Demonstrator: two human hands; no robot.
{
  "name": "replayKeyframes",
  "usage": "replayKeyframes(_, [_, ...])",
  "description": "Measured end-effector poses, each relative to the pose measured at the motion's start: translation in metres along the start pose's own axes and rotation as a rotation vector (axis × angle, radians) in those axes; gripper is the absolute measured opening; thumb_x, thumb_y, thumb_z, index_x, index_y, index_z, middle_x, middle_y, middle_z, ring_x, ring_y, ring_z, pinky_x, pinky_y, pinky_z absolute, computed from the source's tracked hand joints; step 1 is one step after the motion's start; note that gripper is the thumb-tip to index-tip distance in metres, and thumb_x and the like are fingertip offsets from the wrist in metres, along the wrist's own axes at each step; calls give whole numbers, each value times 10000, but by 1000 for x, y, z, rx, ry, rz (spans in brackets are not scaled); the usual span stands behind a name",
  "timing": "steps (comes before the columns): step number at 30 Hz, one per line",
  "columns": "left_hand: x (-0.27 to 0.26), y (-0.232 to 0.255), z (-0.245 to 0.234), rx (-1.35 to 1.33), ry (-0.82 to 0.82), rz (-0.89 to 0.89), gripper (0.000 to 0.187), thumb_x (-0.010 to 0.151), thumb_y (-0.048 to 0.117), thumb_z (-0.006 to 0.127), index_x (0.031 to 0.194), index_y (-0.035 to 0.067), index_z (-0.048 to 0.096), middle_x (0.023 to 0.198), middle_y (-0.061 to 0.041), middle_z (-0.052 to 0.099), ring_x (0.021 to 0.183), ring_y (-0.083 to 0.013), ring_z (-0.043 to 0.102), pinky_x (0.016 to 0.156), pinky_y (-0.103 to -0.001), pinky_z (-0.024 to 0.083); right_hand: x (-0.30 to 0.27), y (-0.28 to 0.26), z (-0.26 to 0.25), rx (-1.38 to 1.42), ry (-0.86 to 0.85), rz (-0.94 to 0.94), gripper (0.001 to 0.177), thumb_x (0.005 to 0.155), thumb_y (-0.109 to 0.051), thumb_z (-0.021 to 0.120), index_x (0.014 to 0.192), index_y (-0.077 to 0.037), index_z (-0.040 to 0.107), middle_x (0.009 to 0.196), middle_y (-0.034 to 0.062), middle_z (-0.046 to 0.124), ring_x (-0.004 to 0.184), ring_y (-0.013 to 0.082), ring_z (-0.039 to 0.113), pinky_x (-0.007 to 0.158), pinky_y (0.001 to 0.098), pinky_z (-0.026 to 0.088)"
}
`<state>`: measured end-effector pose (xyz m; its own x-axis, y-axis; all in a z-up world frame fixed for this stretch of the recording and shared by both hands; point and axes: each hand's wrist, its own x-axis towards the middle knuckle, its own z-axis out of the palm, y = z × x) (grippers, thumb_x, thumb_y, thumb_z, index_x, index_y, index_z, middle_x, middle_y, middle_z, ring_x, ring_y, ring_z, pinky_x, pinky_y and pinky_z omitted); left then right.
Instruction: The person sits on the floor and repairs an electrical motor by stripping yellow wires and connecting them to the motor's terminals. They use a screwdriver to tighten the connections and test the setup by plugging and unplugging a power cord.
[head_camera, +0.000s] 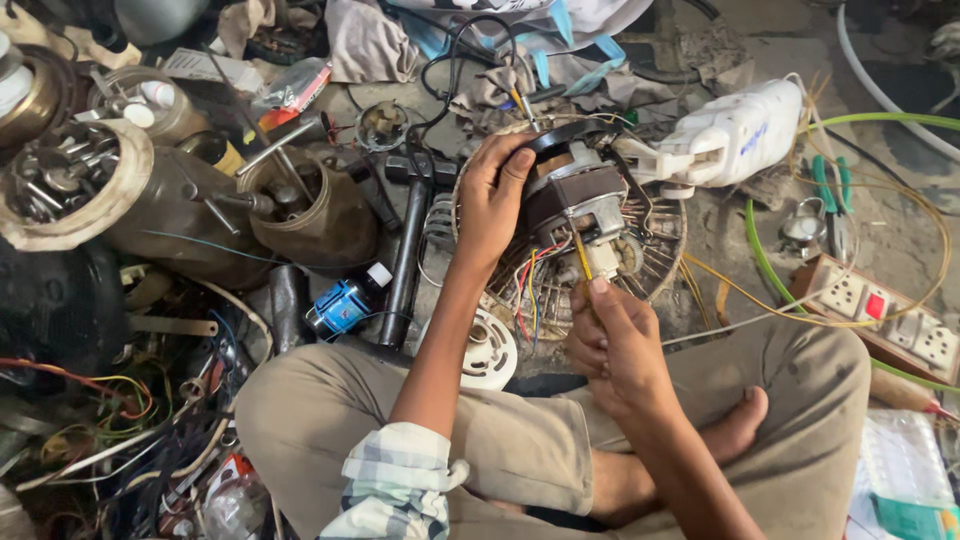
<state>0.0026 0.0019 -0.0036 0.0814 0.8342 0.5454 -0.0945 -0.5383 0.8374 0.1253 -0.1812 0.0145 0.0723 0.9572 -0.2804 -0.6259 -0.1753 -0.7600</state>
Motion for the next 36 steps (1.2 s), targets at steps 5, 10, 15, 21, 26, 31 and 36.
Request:
replayKeyframes(5, [1, -1, -2, -12, 1, -9, 267, 1066, 259, 622, 1138, 11, 691, 1079, -60, 697, 1014, -168, 653, 936, -285, 499, 2, 1, -1, -102, 27, -23, 321, 1072, -301, 504, 901, -31, 540, 568, -55, 324, 411, 52, 270, 375, 253, 203])
replayKeyframes(10, [0, -1, -1, -8, 2, -25, 260, 1065, 254, 623, 1136, 16, 698, 1078, -64, 700, 1021, -171, 657, 943, -284, 499, 3, -4, 3, -179, 63, 6, 333, 1068, -316, 491, 893, -35, 534, 565, -63, 331, 402, 54, 265, 364, 259, 194])
replayKeyframes(15, [-3, -9, -3, 9, 19, 1, 277, 1068, 263, 631, 1169, 15, 704, 1164, -71, 724, 1101, -169, 669, 1012, -283, 491, 3, -36, -19, -142, -44, 202, 336, 1058, -334, 502, 967, -29, 610, 545, -71, 355, 393, 40, 279, 378, 240, 217])
replayKeyframes(21, [0, -9, -6, -128, -60, -59, 318, 1086, 284, 617, 1208, 4, 700, 1187, -64, 708, 1121, -150, 629, 1034, -289, 471, -31, 3, -104, -1064, 35, 213, 349, 962, -339, 629, 1074, -38, 767, 662, -15, 633, 550, 66, 537, 476, 255, 416])
replayKeyframes(26, [-2, -14, -7, -126, -47, -65, 331, 1073, 286, 634, 1226, 0, 699, 1210, -62, 704, 1143, -154, 629, 1045, -293, 468, -3, -6, -168, -1268, 336, -68, 260, 952, -273, 641, 1050, -66, 765, 844, 146, 775, 726, 311, 727, 660, 421, 560])
replayKeyframes(31, [-4, -13, -7, -178, -63, -116, 333, 1077, 290, 630, 1227, 0, 696, 1221, -54, 693, 1149, -138, 617, 1043, -280, 463, 77, 13, -180, -1827, 422, -184, 361, 821, -335, 749, 1014, -30, 733, 893, 256, 724, 842, 478, 693, 734, 547, 542])
replayKeyframes(36, [-5, -20, -5, -243, -35, -170, 302, 1089, 258, 641, 1239, 8, 720, 1209, -70, 704, 1113, -130, 618, 1019, -276, 479, 93, 34, -210, -1833, 562, -168, 317, 840, -303, 703, 936, -2, 719, 907, 277, 719, 864, 474, 702, 780, 555, 556])
